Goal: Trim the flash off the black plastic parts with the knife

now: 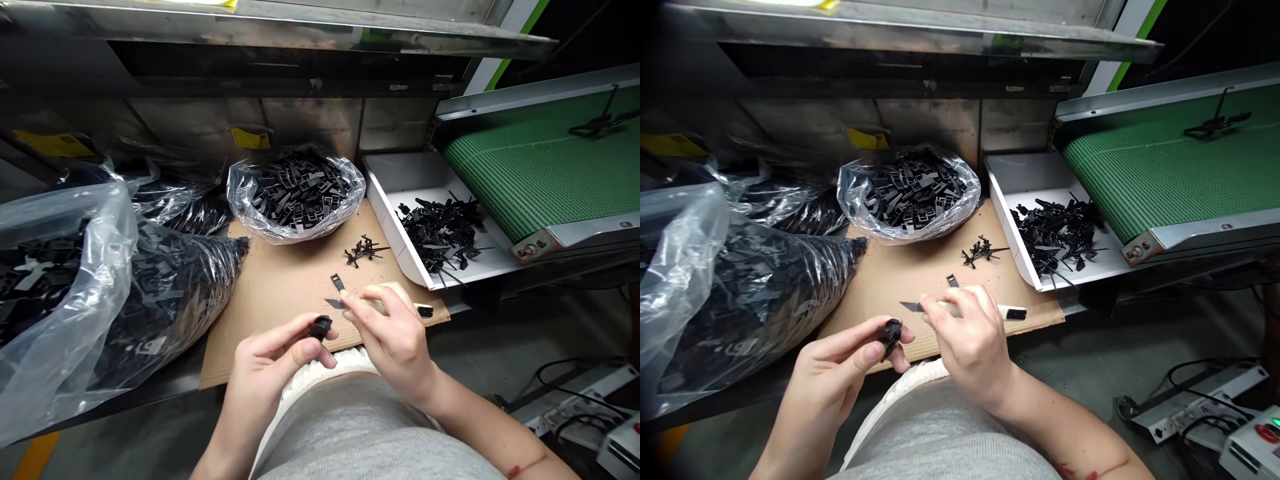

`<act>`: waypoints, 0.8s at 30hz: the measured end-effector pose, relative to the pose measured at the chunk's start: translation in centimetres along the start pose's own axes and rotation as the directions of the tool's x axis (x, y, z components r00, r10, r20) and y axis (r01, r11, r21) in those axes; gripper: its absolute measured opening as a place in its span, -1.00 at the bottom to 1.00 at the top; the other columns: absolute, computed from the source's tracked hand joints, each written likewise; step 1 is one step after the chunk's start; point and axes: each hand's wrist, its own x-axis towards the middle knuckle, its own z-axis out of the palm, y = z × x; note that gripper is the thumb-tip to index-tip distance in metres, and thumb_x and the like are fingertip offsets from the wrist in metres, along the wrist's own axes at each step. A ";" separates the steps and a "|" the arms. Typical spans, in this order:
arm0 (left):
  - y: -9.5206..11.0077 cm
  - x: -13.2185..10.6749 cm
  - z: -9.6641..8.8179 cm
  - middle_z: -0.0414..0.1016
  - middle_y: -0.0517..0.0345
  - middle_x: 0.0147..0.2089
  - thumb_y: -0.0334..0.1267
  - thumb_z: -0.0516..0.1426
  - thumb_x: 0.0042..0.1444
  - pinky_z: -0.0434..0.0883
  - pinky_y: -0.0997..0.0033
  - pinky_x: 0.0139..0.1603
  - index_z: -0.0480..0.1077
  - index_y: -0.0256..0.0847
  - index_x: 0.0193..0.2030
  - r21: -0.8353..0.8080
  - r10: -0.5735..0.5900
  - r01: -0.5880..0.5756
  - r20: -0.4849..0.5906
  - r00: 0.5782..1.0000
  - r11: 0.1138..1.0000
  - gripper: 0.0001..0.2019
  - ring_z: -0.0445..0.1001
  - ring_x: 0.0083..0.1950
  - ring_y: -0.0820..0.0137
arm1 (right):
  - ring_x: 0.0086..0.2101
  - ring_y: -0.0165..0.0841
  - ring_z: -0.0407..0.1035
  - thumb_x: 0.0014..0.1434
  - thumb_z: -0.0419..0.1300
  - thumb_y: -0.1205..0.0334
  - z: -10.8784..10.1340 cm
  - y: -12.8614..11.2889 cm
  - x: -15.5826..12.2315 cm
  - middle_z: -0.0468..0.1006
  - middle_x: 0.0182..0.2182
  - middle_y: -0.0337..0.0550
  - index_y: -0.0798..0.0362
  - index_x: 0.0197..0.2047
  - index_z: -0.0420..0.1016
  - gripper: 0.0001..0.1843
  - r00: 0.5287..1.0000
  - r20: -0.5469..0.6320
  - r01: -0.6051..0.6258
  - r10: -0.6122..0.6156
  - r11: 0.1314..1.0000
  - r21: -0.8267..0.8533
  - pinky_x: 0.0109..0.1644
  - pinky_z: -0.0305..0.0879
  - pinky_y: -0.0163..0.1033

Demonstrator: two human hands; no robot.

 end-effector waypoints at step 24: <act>0.4 1.2 -2.3 0.57 0.16 -0.41 -0.26 0.22 -0.07 0.45 0.36 -0.26 0.47 -0.24 -0.25 0.193 0.072 -0.037 -0.180 0.981 0.980 -0.80 0.50 -0.44 0.39 | -0.49 -0.43 0.33 0.20 0.02 0.33 0.2 0.8 -0.5 0.47 -0.48 -0.20 0.09 -0.21 0.47 -0.79 0.938 0.238 -0.331 0.254 0.860 0.389 -0.37 0.29 -0.32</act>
